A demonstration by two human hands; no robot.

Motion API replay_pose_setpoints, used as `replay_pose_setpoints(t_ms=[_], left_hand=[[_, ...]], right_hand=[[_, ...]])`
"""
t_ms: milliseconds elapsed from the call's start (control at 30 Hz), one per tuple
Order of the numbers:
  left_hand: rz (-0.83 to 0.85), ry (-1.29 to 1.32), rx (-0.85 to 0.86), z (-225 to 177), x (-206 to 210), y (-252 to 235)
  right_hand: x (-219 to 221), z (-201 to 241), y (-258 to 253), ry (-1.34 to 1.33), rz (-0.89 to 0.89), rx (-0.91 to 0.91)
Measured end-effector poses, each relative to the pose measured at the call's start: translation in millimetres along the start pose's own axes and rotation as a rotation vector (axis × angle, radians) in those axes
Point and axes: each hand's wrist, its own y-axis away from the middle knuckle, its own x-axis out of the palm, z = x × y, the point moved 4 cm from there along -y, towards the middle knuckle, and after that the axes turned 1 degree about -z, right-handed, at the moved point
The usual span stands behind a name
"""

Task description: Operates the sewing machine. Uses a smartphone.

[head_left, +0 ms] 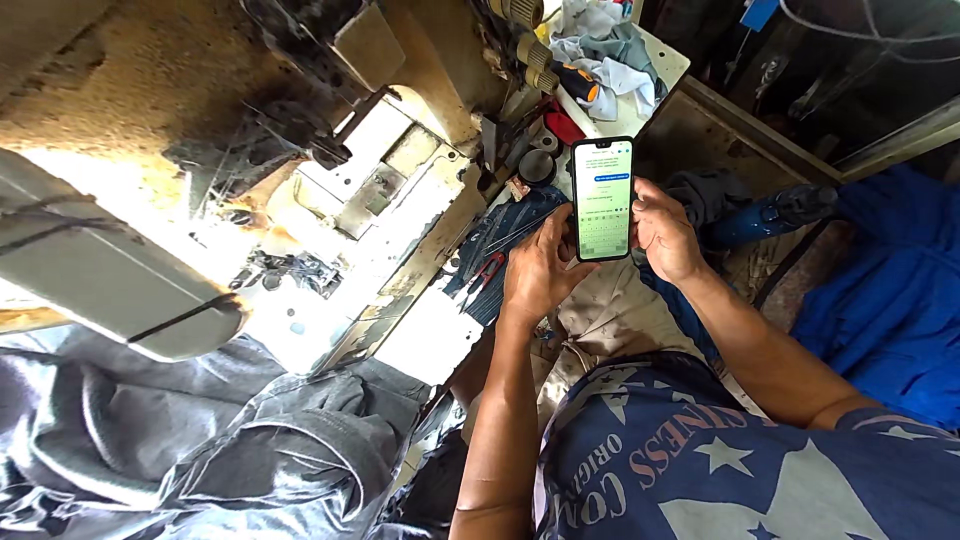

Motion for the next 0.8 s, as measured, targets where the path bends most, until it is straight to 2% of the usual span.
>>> replay_pose_setpoints(t_ms=[800], left_hand=[[0.001,0.017,-0.013,-0.7,-0.5,0.2]], right_hand=[[5.5,6.0,5.0,0.010,0.123,0.049]])
